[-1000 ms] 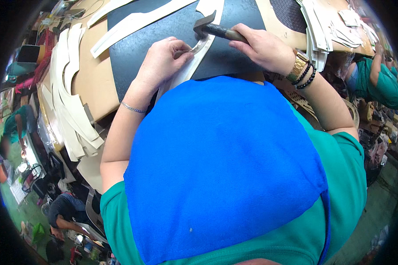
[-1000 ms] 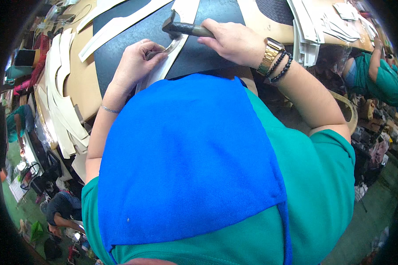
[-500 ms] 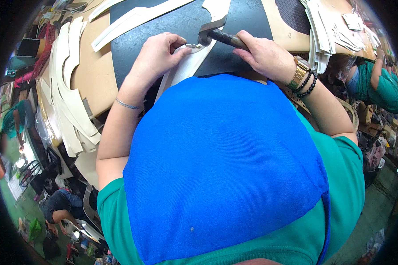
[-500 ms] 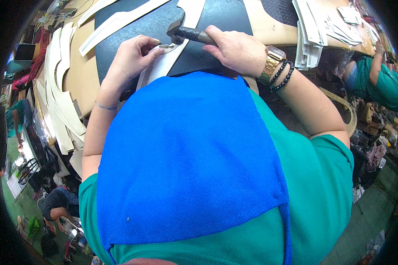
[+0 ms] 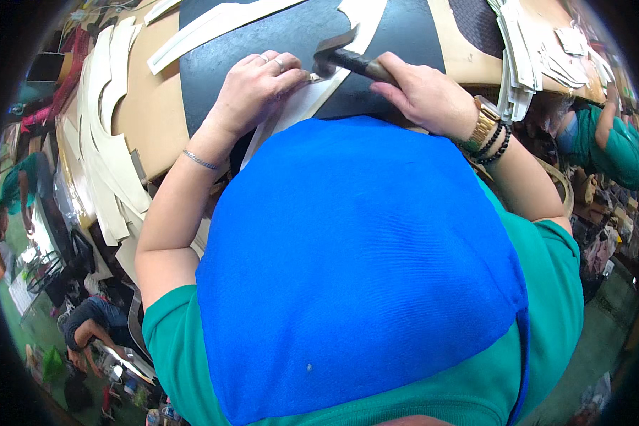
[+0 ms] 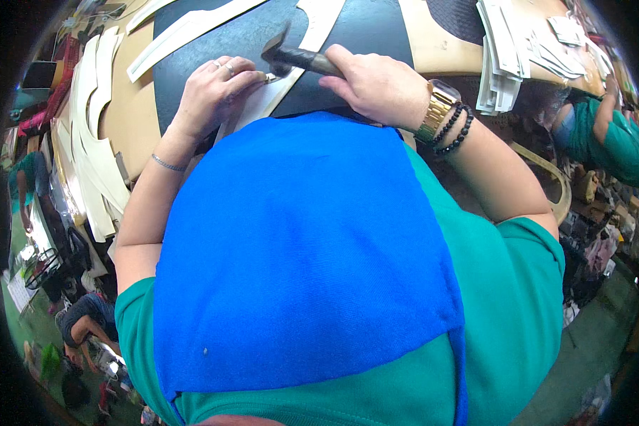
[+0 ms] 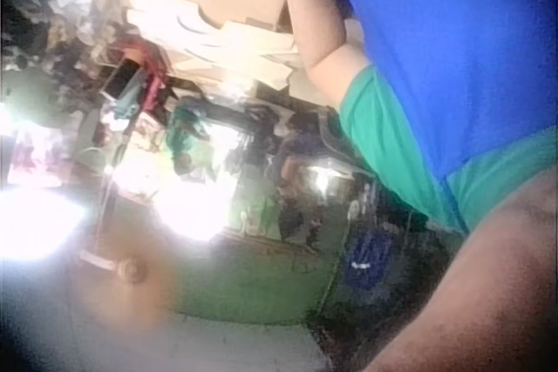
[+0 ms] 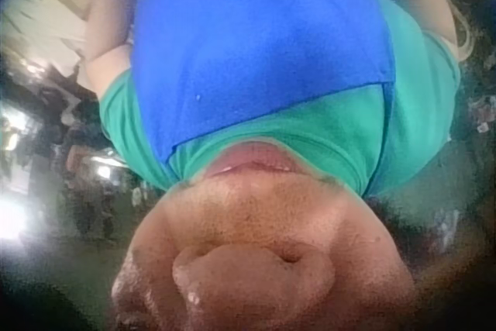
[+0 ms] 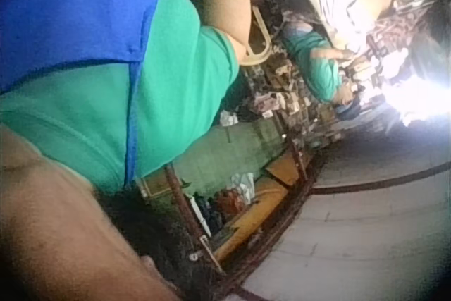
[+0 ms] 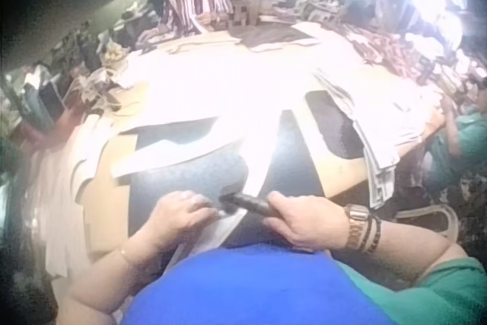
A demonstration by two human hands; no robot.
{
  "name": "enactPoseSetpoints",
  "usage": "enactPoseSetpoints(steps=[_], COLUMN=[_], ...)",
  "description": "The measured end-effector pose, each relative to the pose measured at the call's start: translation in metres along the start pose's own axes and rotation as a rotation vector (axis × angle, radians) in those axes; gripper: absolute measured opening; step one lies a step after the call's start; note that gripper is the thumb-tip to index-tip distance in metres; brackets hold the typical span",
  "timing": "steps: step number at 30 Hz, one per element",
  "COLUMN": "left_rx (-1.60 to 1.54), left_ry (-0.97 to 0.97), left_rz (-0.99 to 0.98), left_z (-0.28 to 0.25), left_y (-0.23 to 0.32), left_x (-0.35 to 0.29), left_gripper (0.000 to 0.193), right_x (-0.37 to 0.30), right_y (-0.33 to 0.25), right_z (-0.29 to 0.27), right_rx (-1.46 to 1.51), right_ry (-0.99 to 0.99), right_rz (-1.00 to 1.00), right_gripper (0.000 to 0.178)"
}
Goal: The person uses a hammer to repeatedly strike a small, curved piece of light-colored material placed on a dark work surface. They hold the material steady with their left hand while hammering with their right hand, occasionally repositioning the piece to work on different sections.
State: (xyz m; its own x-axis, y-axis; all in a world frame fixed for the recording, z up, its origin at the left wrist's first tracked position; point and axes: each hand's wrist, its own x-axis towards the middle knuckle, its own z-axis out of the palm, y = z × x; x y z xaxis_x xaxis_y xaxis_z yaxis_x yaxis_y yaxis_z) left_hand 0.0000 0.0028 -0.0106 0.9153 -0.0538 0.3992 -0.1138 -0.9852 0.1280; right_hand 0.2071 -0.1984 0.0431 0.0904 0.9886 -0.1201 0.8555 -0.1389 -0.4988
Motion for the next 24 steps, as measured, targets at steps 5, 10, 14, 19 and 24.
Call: enactPoseSetpoints(steps=[5,10,14,19,24], left_rx=[0.024,0.047,0.007,0.025,-0.067], left_ry=[0.013,-0.096,-0.138,-0.051,0.005], left_rz=[0.006,0.044,-0.028,-0.215,-0.443], left_z=[0.0,-0.014,-0.017,-0.018,-0.009], left_y=[0.002,-0.002,0.002,0.023,0.029], left_x=[-0.002,-0.001,-0.011,-0.027,-0.038], left_gripper=[0.013,0.019,0.018,0.024,0.029], right_x=[-0.004,-0.002,-0.001,0.005,0.015], right_y=[0.001,-0.003,0.002,-0.004,-0.008], right_z=[0.006,0.001,0.005,0.004,0.007], right_rx=[0.07,-0.061,0.029,-0.022,0.027], right_ry=[0.035,-0.062,0.024,0.044,0.029], right_rz=[-0.029,0.034,-0.051,-0.112,-0.132], right_gripper=[0.033,0.033,0.033,0.034,0.031])
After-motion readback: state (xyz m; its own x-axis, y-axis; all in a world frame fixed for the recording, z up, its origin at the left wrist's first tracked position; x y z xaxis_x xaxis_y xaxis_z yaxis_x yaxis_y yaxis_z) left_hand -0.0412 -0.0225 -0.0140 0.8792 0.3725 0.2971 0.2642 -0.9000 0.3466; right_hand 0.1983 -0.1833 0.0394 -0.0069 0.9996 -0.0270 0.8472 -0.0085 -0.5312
